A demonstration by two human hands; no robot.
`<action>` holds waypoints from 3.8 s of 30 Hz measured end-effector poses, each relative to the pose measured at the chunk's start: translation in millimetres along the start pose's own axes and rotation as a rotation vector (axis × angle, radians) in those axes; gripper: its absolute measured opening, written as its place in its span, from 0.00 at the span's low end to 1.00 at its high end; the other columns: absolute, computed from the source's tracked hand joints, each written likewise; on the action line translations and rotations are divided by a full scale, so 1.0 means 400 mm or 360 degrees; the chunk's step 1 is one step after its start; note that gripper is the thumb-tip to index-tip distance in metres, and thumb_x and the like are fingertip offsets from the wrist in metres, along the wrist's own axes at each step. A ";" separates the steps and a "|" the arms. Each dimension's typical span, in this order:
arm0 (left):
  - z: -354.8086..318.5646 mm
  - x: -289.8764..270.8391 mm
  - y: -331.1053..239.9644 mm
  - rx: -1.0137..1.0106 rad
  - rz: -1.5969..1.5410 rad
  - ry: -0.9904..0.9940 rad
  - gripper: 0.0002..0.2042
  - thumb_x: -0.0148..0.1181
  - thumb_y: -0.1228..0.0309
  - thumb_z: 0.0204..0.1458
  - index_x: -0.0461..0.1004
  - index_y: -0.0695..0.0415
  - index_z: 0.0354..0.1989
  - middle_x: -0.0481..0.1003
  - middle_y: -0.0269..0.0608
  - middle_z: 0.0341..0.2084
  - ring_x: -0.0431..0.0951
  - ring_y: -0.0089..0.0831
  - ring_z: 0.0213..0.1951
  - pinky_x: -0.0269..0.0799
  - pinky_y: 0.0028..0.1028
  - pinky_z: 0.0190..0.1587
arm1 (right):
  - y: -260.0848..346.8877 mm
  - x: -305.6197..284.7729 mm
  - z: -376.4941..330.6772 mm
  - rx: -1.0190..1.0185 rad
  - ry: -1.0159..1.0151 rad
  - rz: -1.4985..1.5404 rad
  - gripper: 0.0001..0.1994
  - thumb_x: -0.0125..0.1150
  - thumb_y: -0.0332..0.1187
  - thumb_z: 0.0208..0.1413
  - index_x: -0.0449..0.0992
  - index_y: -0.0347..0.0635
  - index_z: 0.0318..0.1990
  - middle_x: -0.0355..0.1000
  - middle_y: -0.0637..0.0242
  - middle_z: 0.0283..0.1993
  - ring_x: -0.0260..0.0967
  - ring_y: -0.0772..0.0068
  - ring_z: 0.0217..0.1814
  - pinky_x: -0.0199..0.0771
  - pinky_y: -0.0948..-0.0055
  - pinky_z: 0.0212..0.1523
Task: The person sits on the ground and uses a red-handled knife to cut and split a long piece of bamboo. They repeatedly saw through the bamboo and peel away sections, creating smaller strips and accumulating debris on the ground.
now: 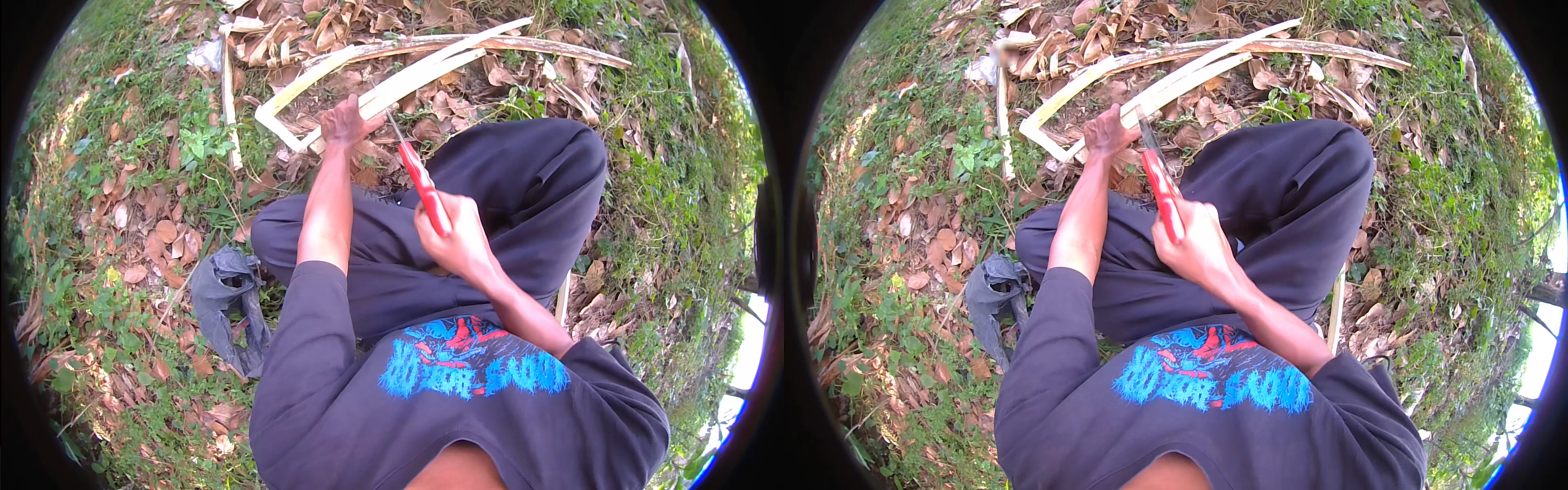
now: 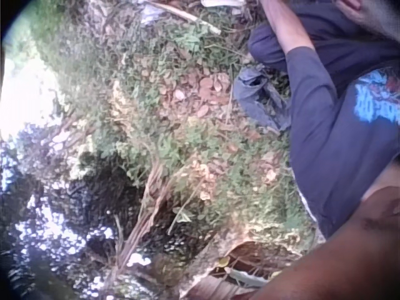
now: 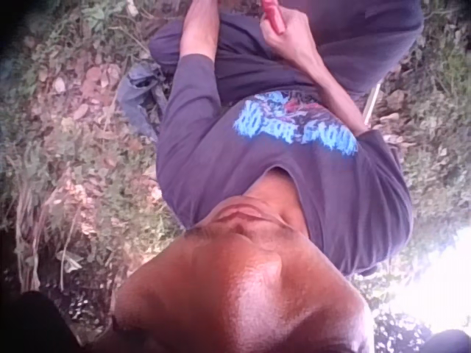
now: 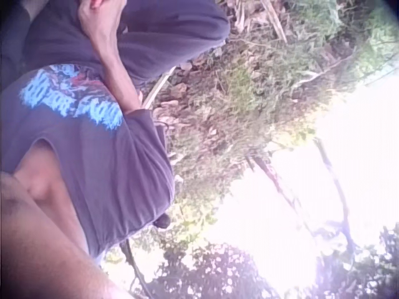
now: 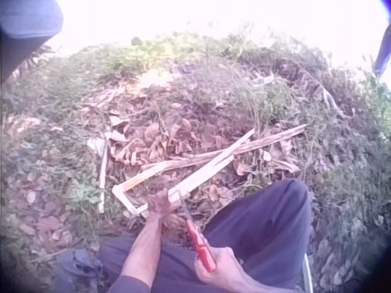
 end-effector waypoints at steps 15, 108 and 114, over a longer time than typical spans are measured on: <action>0.021 -0.002 -0.006 0.0045 -0.0011 0.0011 0.33 0.70 0.35 0.38 0.74 0.57 0.31 0.81 0.49 0.24 0.84 0.41 0.25 0.75 0.40 0.25 | -0.043 -0.011 0.103 -0.0055 -0.0057 -0.0149 0.07 0.56 0.28 0.51 0.73 0.31 0.29 0.69 0.39 0.22 0.75 0.38 0.32 0.74 0.54 0.32; 0.041 -0.015 0.013 -0.0005 -0.0342 -0.0115 0.31 0.53 0.32 0.53 0.82 0.49 0.44 0.79 0.46 0.46 0.79 0.43 0.50 0.76 0.51 0.49 | -0.006 -0.077 0.006 0.0295 -0.0013 0.0588 0.06 0.51 0.24 0.59 0.75 0.32 0.33 0.62 0.77 0.16 0.54 0.88 0.14 0.53 0.83 0.15; 0.044 -0.029 0.000 -0.0017 -0.0342 0.0096 0.24 0.66 0.46 0.49 0.81 0.48 0.49 0.71 0.47 0.62 0.71 0.48 0.61 0.70 0.45 0.61 | 0.023 -0.110 0.002 0.0139 -0.0073 0.0584 0.07 0.51 0.23 0.58 0.75 0.31 0.33 0.63 0.77 0.17 0.55 0.90 0.15 0.53 0.84 0.17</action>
Point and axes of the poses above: each hand's wrist, its own z-axis towards the middle knuckle, its own x-axis out of the palm, y = z × x, the point moved 4 cm from there along z, towards the middle knuckle
